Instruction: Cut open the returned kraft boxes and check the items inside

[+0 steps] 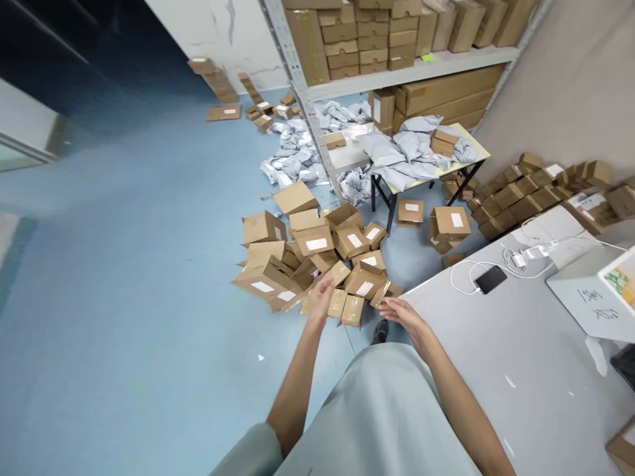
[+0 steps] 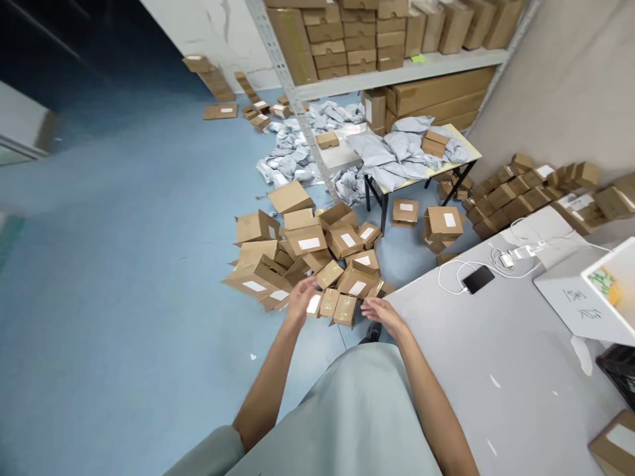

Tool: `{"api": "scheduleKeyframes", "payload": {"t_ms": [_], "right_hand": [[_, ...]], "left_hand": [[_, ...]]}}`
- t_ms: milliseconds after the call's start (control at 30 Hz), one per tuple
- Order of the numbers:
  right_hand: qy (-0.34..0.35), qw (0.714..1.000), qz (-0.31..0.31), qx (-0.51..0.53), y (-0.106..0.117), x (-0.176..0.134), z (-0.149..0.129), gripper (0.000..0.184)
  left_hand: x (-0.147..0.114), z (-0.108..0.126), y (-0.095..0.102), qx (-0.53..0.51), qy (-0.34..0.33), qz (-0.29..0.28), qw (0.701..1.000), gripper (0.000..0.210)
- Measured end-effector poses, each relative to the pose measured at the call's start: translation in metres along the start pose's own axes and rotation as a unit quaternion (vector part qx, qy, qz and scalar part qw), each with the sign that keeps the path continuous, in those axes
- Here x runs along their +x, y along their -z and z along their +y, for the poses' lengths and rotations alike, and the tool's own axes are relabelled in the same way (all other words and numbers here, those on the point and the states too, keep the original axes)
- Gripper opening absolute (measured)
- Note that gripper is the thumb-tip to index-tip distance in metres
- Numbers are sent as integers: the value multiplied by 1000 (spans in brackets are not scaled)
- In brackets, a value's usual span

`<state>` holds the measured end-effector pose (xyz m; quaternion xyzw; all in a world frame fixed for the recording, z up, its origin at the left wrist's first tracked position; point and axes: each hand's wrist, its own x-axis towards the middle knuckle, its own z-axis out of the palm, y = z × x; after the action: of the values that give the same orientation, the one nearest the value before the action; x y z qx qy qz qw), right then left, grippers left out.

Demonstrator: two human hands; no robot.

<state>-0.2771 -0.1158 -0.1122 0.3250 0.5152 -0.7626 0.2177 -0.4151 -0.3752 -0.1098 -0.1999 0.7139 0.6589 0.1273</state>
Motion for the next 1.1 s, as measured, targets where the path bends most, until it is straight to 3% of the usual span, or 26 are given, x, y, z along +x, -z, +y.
{"api": "scheduleKeyframes", "payload": {"t_ms": [133, 267, 433, 567, 700, 767, 867, 1100], "right_hand": [[-30, 987, 121, 98, 69, -48, 59, 24], [14, 959, 196, 207, 106, -103, 98, 27], [93, 889, 302, 332, 120, -171, 134, 25], [140, 809, 391, 416, 124, -229, 170, 24], [160, 733, 456, 479, 128, -287, 221, 23], [161, 703, 475, 503, 132, -310, 246, 23], [161, 676, 488, 528, 149, -334, 277, 22], [216, 675, 445, 547, 225, -375, 319, 27]], "left_hand": [[-51, -39, -62, 30, 37, -115, 992, 47], [-88, -49, -127, 66, 41, -288, 955, 49], [-112, -44, -204, 161, 4, -493, 855, 45], [-141, -44, -276, 214, -17, -582, 784, 45], [-203, -56, -332, 230, -14, -651, 724, 47], [-237, -65, -346, 238, -14, -673, 700, 47], [-281, -79, -351, 249, -16, -688, 682, 48], [-368, -135, -335, 340, 24, -649, 681, 61]]}}
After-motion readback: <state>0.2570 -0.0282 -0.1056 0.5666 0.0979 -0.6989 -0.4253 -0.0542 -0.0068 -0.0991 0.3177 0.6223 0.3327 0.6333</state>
